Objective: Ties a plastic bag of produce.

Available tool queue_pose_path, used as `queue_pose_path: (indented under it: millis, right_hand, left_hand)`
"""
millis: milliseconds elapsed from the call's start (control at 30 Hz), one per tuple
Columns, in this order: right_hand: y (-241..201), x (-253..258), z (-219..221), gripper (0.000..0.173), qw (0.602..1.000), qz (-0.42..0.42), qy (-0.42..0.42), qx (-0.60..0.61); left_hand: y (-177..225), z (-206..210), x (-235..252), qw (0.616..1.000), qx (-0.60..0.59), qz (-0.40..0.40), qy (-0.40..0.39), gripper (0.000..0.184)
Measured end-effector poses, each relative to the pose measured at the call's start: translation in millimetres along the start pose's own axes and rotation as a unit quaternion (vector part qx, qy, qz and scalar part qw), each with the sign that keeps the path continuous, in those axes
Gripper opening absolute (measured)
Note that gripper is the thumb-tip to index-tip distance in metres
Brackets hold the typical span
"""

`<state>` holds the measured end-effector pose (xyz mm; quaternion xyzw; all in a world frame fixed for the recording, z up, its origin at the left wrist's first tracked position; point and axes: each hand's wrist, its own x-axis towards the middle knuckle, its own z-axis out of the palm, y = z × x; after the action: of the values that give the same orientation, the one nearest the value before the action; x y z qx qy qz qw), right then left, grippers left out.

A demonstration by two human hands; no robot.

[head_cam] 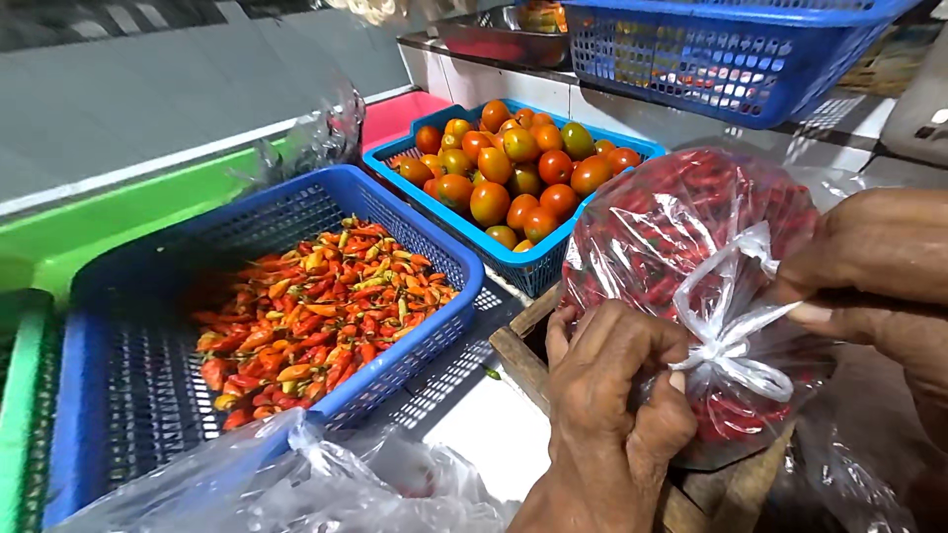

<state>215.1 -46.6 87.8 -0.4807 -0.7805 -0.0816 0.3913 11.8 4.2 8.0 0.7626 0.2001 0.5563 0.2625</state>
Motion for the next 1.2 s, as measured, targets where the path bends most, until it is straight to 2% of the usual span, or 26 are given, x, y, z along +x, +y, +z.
queue_pose_path:
  millis: [333, 533, 733, 933, 1200]
  right_hand:
    - [-4.9, 0.7, 8.9, 0.017, 1.0, -0.012, 0.008, -0.008]
    - [-11.5, 0.8, 15.7, 0.019, 1.0, -0.023, -0.008, -0.009]
    - [-7.7, -1.1, 15.2, 0.021, 0.999, -0.024, -0.018, -0.024]
    - [-7.0, -1.6, 15.4, 0.019, 0.999, -0.02, -0.012, -0.022]
    - [-8.7, 0.4, 15.5, 0.02, 0.999, -0.02, -0.014, -0.03]
  left_hand:
    - [1.5, -0.8, -0.8, 0.997, 0.043, -0.049, -0.043, 0.019]
    - [3.4, 6.0, -2.6, 0.99, 0.14, -0.015, -0.019, 0.031]
    - [1.2, -1.1, -1.3, 0.998, 0.021, -0.062, -0.013, 0.032]
    - [-4.4, -8.8, -0.9, 0.994, -0.077, -0.071, -0.004, 0.036]
    - [-4.7, -14.9, 2.0, 0.957, -0.244, -0.154, 0.027, 0.039]
